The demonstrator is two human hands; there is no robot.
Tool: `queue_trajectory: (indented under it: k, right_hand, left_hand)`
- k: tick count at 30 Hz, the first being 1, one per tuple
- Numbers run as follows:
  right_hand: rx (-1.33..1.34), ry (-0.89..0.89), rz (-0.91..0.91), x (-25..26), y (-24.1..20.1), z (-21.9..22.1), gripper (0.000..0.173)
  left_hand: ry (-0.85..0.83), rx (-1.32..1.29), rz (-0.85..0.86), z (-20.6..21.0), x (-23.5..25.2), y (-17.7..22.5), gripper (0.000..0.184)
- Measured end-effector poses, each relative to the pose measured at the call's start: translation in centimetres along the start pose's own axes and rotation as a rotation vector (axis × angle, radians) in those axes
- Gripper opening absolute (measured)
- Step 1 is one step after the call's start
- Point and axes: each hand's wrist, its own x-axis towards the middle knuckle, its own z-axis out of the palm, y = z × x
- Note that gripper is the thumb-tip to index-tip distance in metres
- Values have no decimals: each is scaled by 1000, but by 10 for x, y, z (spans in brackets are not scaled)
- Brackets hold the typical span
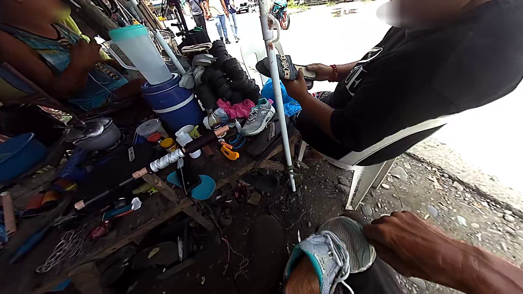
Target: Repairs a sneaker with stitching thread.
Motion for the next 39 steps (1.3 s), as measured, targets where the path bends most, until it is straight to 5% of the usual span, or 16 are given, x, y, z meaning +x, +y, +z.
queue_trajectory:
  k: [2,6,9,12,15,21,27,35,39]
  right_hand:
    - [16,-27,45,1,-4,-2,22]
    - [5,-83,142,0,-13,-4,23]
    - [-46,-10,157,-2,-16,2,20]
    - [-118,116,121,-6,-15,10,18]
    - [-210,227,78,-8,-16,17,14]
    - [-427,457,-109,-7,-22,39,4]
    - [-336,399,-341,-11,18,35,4]
    - [-356,426,-298,-19,33,35,14]
    - [-307,399,-253,-24,32,37,8]
  left_hand:
    - [-276,96,-452,-28,45,83,29]
    - [-535,301,-321,11,81,66,40]
    - [-386,-27,-512,15,64,45,35]
    - [-120,-638,-710,1,49,58,18]
    - [-5,-689,-856,-8,54,78,22]
    - [-68,-177,-639,-23,30,74,39]
    - [-105,-192,-673,-39,38,96,38]
    - [-97,-150,-658,-43,30,92,39]
    - [-96,-201,-794,-42,31,95,36]
